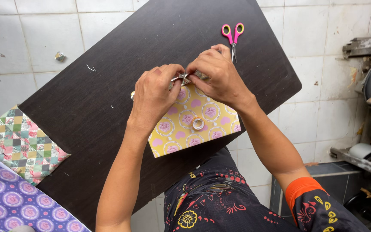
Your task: The person wraps a rectangular gift box with patterned paper, folds and tapes the edges, then ties a green ribbon around the package and adjusts the bow.
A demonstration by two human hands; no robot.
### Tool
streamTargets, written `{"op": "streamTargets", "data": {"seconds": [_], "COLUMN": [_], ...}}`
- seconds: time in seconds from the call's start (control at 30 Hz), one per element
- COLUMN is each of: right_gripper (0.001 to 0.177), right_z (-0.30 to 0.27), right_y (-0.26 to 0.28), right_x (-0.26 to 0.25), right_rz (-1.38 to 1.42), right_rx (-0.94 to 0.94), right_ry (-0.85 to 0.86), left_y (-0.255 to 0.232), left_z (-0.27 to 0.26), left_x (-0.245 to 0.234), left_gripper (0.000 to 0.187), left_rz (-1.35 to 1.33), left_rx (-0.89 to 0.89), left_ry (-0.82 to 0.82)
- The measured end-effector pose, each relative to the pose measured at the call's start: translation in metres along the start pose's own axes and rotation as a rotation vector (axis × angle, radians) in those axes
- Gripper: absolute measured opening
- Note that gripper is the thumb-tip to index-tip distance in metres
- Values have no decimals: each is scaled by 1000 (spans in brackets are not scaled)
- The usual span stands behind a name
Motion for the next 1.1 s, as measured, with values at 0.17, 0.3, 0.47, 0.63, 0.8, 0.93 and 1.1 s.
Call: {"op": "streamTargets", "data": {"seconds": [0.17,0.3,0.47,0.63,0.8,0.93,1.1], "right_gripper": [21,13,20,43,41,34,32], "right_z": [4,8,12,13,-11,-45,-64], "right_y": [-1,-7,-9,-8,-11,-26,-65], "right_x": [-2,0,3,-6,-41,-49,-46], "right_rz": [142,175,206,217,111,140,303], "right_rx": [-27,-34,-82,-141,-157,-30,42], "right_ry": [36,126,180,205,-4,-114,-141], "left_y": [6,8,7,-9,-23,-28,-15], "left_z": [-3,-6,-10,-17,-60,-109,-118], "left_x": [0,-2,2,-9,-22,11,78], "left_gripper": [19,17,18,31,33,20,21], "left_rz": [-35,-57,39,90,252,170,16], "left_rx": [-79,-133,-202,-186,-294,-498,-691], "left_ry": [-39,-82,-54,-163,-458,-564,-554]}}
Point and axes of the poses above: each hand's wrist, its own z-axis towards the middle knuckle, its own x-axis out of the palm, y = z × x, the point moved 10 cm from there along z, towards the middle knuckle, and after that the axes turned 5 degrees about z, right-handed, at the moved point
